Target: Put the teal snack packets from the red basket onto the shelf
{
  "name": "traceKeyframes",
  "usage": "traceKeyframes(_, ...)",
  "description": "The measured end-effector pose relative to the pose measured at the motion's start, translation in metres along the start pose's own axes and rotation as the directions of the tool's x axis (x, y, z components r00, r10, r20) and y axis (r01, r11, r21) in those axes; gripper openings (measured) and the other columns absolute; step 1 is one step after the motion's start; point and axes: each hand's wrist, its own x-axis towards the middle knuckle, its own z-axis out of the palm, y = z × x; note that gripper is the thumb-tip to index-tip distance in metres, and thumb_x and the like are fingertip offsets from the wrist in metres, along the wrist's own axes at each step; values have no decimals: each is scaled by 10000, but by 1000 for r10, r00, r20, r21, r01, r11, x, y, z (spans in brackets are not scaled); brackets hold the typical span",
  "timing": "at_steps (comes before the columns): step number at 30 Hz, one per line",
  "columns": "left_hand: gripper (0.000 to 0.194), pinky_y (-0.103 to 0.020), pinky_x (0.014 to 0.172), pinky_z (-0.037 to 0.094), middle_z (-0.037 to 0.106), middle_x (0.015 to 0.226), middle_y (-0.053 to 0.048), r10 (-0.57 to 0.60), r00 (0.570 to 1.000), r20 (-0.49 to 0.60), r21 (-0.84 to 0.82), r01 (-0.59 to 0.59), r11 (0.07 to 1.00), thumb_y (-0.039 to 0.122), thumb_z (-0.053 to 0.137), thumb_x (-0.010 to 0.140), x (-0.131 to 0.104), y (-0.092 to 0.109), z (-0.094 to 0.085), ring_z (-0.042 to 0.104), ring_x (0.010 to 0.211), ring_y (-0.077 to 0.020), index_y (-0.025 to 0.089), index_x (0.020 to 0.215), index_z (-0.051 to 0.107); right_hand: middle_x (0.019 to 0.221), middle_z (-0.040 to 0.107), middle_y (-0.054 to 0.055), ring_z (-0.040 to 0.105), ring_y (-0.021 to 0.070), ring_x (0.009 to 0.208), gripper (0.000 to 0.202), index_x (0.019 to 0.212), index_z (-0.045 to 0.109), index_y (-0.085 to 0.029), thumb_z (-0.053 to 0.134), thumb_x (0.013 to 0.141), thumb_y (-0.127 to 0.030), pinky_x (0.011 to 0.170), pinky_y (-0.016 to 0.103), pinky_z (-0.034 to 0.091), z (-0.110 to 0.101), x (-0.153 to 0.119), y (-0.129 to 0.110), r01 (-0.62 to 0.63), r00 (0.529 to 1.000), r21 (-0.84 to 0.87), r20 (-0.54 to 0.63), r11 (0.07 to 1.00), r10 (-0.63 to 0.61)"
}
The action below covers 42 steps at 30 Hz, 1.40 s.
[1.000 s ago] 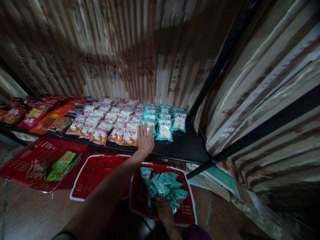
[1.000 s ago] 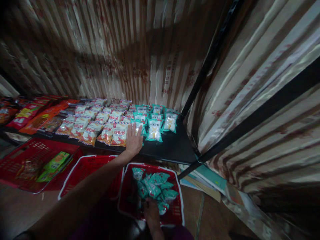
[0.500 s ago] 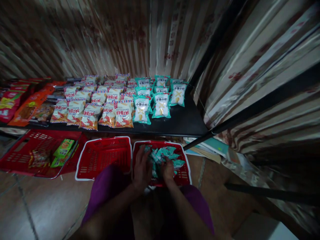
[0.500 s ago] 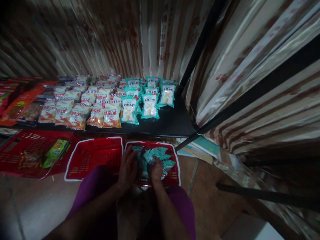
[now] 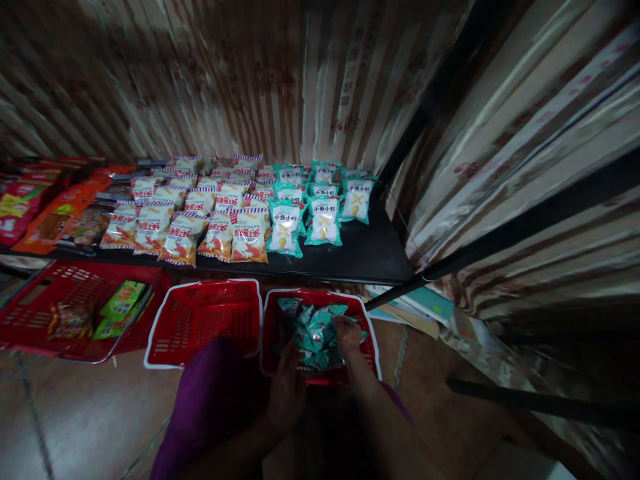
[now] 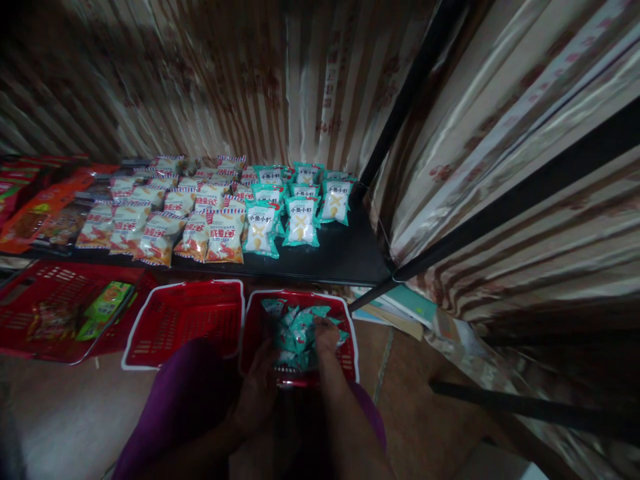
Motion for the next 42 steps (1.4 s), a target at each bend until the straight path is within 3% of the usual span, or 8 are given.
traceKeyframes(3,237,-434,1054,384,573,1251,-136,-279,958,-72,-222,257,941,180,551,768,13,-3,-6,506,1212,-271,165,980,655,675,692,36,666,206,699,277,600,622,-217,692,645,-481,647,311,512,-19,-27,-13,-19,999,251,33,968,11)
traceKeyframes(6,287,-449,877,501,660,1035,-136,-569,816,102,-558,520,647,397,583,791,33,17,-20,624,998,-285,160,942,644,716,704,27,662,189,702,341,677,663,-225,724,561,-539,648,299,524,-43,-54,-35,-29,996,422,93,906,-12)
traceKeyframes(10,555,-376,761,543,673,1031,-105,-392,807,442,-768,566,299,588,651,704,51,69,-42,647,943,-251,190,1089,614,724,695,13,610,137,636,368,750,699,-207,815,512,-462,597,248,489,-75,-89,-70,-98,973,573,225,813,-41)
traceKeyframes(16,561,-334,741,536,702,941,-96,-292,928,232,-804,352,478,460,774,627,33,116,-58,671,807,-213,145,1064,617,754,673,-19,592,126,665,385,859,671,-235,806,570,-450,608,232,457,-101,-129,-120,-2,943,613,264,790,-203)
traceKeyframes(23,436,-311,785,517,706,954,-79,-250,967,53,-793,193,578,425,721,687,-2,130,-79,665,856,-203,160,1020,625,609,587,-34,501,123,532,347,736,641,-208,752,571,-492,528,259,392,-99,-140,-151,170,944,427,188,888,-271)
traceKeyframes(30,492,-309,751,520,714,833,-67,-292,954,-72,-811,115,573,495,753,620,-21,133,-91,671,798,-209,144,948,649,668,557,4,524,177,633,229,743,522,-227,424,843,-407,630,296,360,-102,-175,-175,715,695,-198,101,670,-712)
traceKeyframes(35,515,-294,724,524,720,840,-73,-226,974,26,-843,143,519,507,747,630,-23,144,-109,674,772,-196,134,977,669,654,495,-16,477,156,623,242,745,496,-225,418,848,-430,613,276,357,-115,-176,-190,748,662,-59,145,661,-736)
traceKeyframes(42,425,-265,606,515,704,777,-92,-48,954,295,-705,251,663,481,759,624,-48,172,-127,657,658,-174,111,815,674,591,556,-57,438,77,511,365,746,622,-166,717,645,-503,502,212,334,-149,-148,-233,385,594,300,643,873,-483)
